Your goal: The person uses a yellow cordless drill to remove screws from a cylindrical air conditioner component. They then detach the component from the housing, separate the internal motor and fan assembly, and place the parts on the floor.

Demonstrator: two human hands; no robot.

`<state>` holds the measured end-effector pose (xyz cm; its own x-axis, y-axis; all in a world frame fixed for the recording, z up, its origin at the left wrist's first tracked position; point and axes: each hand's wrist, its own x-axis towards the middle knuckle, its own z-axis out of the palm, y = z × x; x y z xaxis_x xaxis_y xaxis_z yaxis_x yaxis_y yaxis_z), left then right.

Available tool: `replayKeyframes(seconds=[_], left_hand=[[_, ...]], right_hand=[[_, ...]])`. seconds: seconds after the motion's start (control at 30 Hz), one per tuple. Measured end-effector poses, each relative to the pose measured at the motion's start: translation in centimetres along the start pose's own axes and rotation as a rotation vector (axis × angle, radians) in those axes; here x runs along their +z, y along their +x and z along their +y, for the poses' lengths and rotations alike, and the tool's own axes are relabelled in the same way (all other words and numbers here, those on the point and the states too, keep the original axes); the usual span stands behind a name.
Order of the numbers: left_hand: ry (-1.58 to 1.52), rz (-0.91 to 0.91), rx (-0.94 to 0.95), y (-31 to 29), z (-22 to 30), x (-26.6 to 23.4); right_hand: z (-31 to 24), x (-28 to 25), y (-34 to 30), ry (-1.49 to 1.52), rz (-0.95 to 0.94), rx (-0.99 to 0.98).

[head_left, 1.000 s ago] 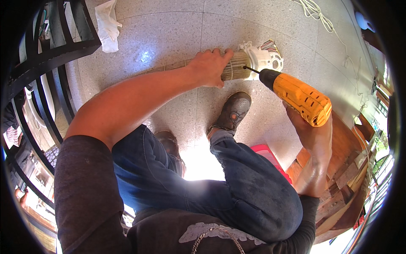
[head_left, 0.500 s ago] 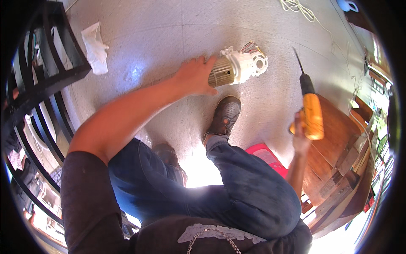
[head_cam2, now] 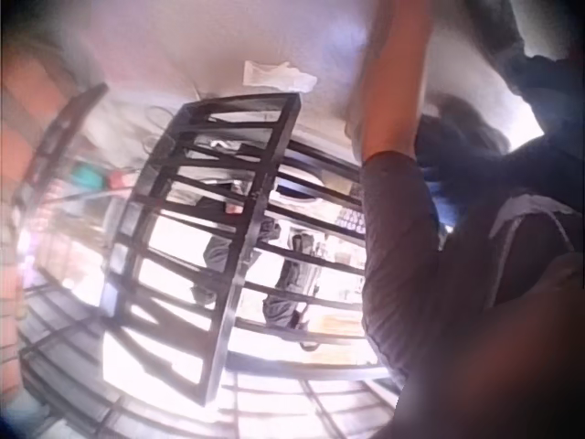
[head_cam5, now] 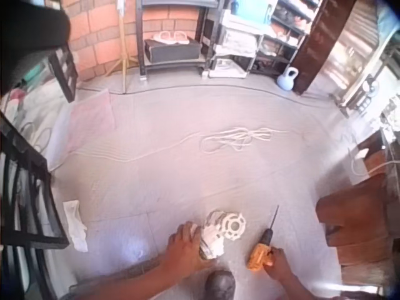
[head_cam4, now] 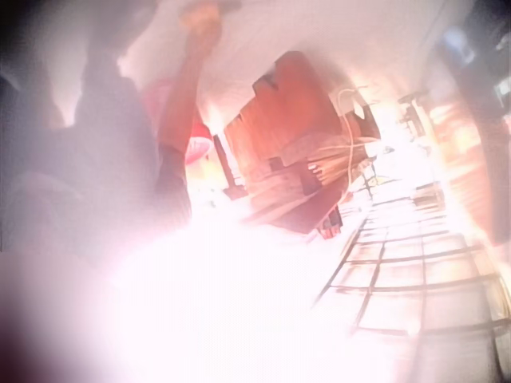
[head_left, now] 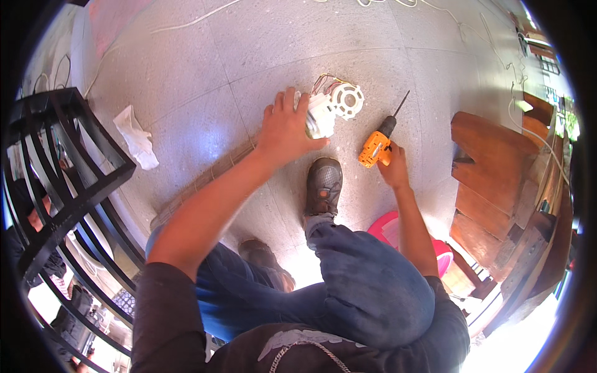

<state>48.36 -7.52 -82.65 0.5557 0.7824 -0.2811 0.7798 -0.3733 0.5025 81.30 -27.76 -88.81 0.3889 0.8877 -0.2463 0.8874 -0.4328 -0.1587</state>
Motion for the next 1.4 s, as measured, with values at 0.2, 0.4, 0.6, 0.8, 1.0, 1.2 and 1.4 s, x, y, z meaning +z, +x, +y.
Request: replayKeyframes(seconds=[0.2,0.4,0.6,0.8,1.0,1.2,1.4], left_hand=[[0.02,-0.098,-0.13,2.0,2.1,1.7],[-0.229,-0.097,-0.087,2.3,-0.7,2.2],[-0.55,0.036,0.026,2.6,-2.9,4.3],[-0.421,-0.064,0.028,1.6,-3.6,3.2],[-0.462,-0.063,0.019,1.6,-4.0,4.0],[-0.445,0.006,-0.003,1.3,-3.6,4.3],[-0.569,0.013,0.026,0.4,-3.4,2.4]], right_hand=[[-9.1,-5.3,7.8,0.732,-0.362,-0.335],[-14.6,-3.2,15.1,0.884,-0.973,-0.403],[-14.5,-1.5,16.6,0.918,-1.089,-0.361],[-14.9,0.3,16.5,0.922,-1.1,-0.175],[-14.9,-0.1,15.4,1.045,-1.09,-0.241],[-16.9,-0.3,15.8,0.992,-1.218,-0.273],[-16.8,-0.2,15.8,1.004,-1.216,-0.038]])
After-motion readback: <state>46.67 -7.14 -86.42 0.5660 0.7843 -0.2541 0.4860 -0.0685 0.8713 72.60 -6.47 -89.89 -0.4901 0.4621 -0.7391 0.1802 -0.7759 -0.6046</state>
